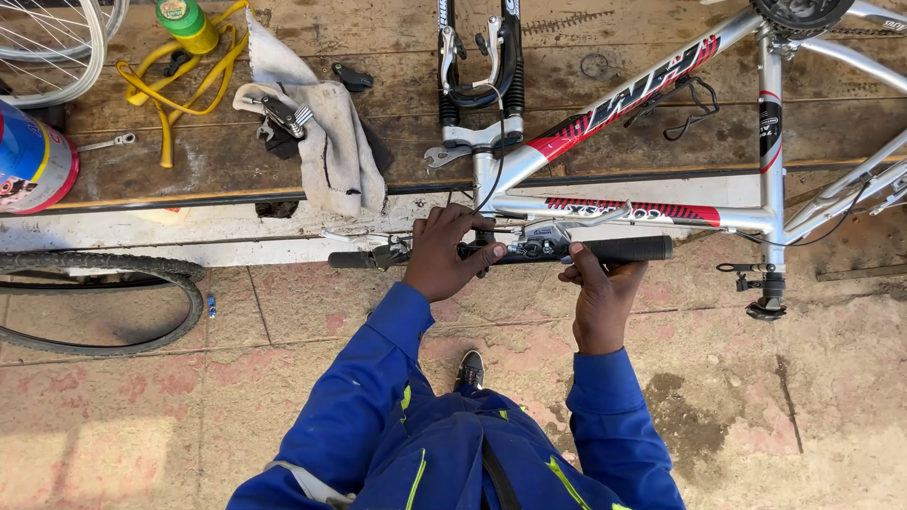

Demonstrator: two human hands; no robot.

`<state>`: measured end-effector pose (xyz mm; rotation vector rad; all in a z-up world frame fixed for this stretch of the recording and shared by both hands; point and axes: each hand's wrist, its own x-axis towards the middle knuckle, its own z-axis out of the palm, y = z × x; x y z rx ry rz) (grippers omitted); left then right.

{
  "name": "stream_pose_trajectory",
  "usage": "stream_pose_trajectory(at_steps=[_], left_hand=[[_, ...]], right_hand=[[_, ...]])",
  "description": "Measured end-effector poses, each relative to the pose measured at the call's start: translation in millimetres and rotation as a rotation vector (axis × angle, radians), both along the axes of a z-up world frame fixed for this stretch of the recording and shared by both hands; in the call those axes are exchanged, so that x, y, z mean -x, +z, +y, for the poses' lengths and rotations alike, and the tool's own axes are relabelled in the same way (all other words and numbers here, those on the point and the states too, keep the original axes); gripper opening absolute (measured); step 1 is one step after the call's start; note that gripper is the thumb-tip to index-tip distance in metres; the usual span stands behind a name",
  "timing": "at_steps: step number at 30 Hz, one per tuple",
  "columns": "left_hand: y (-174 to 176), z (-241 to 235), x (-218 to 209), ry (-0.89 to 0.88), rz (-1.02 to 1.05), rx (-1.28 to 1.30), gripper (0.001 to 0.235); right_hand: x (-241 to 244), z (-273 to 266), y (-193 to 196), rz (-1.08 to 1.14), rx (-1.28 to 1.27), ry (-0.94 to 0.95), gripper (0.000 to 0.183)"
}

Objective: The person cleans a bicycle shifter lever with a cloth and then uses a multi-tool to tighten a bolt on the handlebar. The person handles the shifter, a cloth, and a multi-tool while working on the bicycle handlebar.

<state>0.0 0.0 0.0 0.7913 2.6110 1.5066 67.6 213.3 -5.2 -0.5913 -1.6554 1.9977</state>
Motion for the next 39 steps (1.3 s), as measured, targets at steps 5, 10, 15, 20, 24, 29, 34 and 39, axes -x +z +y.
stream_pose_trajectory(at_steps=[5, 10, 15, 20, 24, 29, 34, 39], left_hand=[[0.1, 0.3, -0.7, 0.008, 0.004, -0.002, 0.040], [0.9, -0.5, -1.0, 0.005, -0.006, 0.002, 0.040], [4.1, -1.1, -0.9, -0.004, -0.020, 0.013, 0.042], [3.3, -0.9, -0.6, -0.001, -0.018, 0.016, 0.042], [0.8, -1.1, -0.5, -0.016, -0.027, -0.003, 0.042], [-1.7, -1.5, -0.4, -0.009, -0.006, -0.024, 0.046], [-2.0, -2.0, -0.9, -0.014, 0.006, -0.039, 0.046], [-7.5, -5.9, 0.7, -0.040, -0.046, -0.062, 0.040]], right_hand=[[-2.2, -3.4, 7.2, 0.004, 0.014, 0.004, 0.049], [-2.1, -1.9, 7.4, 0.017, 0.033, 0.009, 0.048], [-6.3, -12.4, 28.9, 0.015, 0.037, 0.036, 0.044], [-3.5, -0.3, 7.9, 0.023, 0.038, 0.033, 0.044], [-5.2, -0.5, 7.9, 0.059, 0.038, 0.057, 0.040], [-27.2, -10.5, 25.6, -0.053, -0.136, 0.216, 0.024], [-35.9, -16.3, 7.4, -0.243, -0.292, 0.415, 0.021], [-29.0, -51.4, 36.0, -0.070, -0.393, 0.484, 0.025]])
